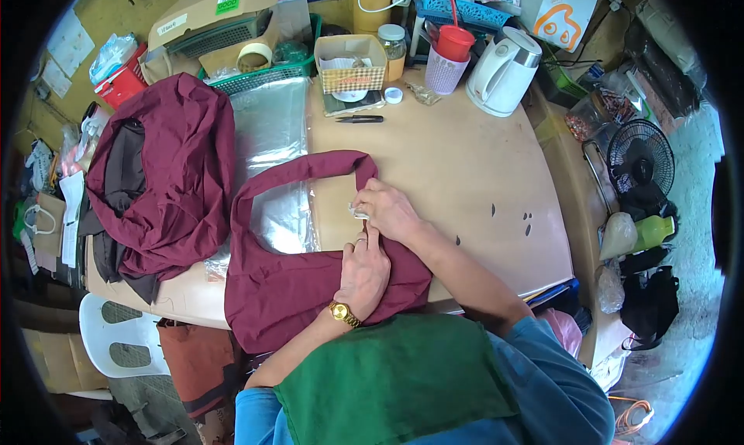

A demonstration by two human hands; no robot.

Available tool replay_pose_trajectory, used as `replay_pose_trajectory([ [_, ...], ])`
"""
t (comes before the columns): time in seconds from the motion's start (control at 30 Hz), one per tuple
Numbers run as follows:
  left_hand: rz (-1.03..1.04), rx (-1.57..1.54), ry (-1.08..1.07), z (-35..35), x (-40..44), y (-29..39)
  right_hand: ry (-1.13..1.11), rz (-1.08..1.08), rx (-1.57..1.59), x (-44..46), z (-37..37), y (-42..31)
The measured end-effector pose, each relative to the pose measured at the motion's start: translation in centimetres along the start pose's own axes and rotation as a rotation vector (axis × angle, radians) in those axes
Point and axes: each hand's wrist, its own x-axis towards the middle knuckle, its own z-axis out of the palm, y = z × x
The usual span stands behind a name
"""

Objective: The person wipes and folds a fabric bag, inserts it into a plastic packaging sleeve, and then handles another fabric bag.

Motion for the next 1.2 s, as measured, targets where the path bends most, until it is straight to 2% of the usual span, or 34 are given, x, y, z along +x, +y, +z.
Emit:
replay_pose_trajectory([
  [0.07, -0.003, -0.007, -0.085, -0.1, -0.3, 0.0, -0.028, 0.051, 0.024, 0.2, 0.4, 0.5],
  [0.13, -0.024, -0.008, 0.011, 0.1, -0.2, 0.0, -0.086, -0.356, 0.002, -0.1, -0.9, 1.7],
  [0.17, -0.026, -0.003, 0.011, 0.2, -0.4, 0.0, -0.083, -0.36, 0.005, -0.4, -1.4, 2.0],
  [0.23, -0.033, 0.027, 0.056, 0.4, -0.4, -0.2, -0.118, -0.131, 0.109, -0.6, -2.8, 1.9],
  [0.37, -0.022, 0.005, 0.022, 0.4, 0.0, -1.1, -0.173, -0.078, -0.094, -0.7, -4.9, 0.9],
  [0.43, 0.04, -0.12, 0.147, 1.3, 0.6, -1.9, 0.032, -0.004, -0.084, -0.8, -5.2, -1.5],
  [0.47, 0.04, -0.118, 0.148, 1.3, 0.7, -2.2, 0.034, -0.005, -0.084, -1.2, -4.4, -2.0],
  [0.53, -0.038, -0.181, 0.337, 0.2, 0.8, -2.8, 0.044, 0.09, 0.316, -2.3, -2.2, -2.4],
  [0.57, -0.073, -0.321, 0.398, -0.9, 0.1, -2.7, 0.062, 0.077, 0.151, -3.0, -1.5, -0.6],
  [0.6, -0.068, -0.321, 0.398, -1.7, -1.1, -2.8, 0.066, 0.079, 0.151, -3.5, -2.3, 0.4],
  [0.67, -0.075, -0.494, 0.149, -2.5, -4.0, -4.3, -0.066, 0.361, 0.211, -3.2, -4.5, 2.7],
  [0.7, -0.086, -0.488, 0.028, -2.4, -5.4, -4.9, -0.155, 0.491, 0.34, -2.8, -6.3, 3.0],
  [0.73, -0.087, -0.486, 0.031, -2.2, -6.0, -4.8, -0.154, 0.487, 0.339, -2.5, -7.0, 1.9],
  [0.8, -0.017, -0.295, 0.0, -1.3, -7.0, -4.2, -0.076, 0.261, 0.227, -2.3, -7.5, -1.1],
  [0.83, -0.016, -0.302, -0.12, -0.6, -7.0, -3.9, -0.079, 0.16, 0.237, -2.1, -6.2, -2.8],
  [0.87, -0.016, -0.305, -0.121, -0.4, -7.0, -3.6, -0.1, 0.018, 0.155, -2.0, -4.7, -4.4],
  [0.93, -0.007, -0.238, -0.101, 0.0, -6.7, -2.9, -0.088, -0.148, -0.071, -2.3, 1.3, -2.1],
  [1.07, -0.058, -0.27, -0.133, -0.1, -7.1, -2.9, -0.086, -0.185, -0.125, -3.2, -1.2, -1.6],
  [1.13, -0.038, -0.251, -0.182, -2.3, -6.5, -3.3, -0.165, -0.075, -0.484, -3.2, -4.7, -1.7],
  [1.2, -0.013, -0.232, -0.232, -3.9, -4.9, -4.0, -0.131, -0.061, -0.368, -3.4, -6.0, -0.9],
])
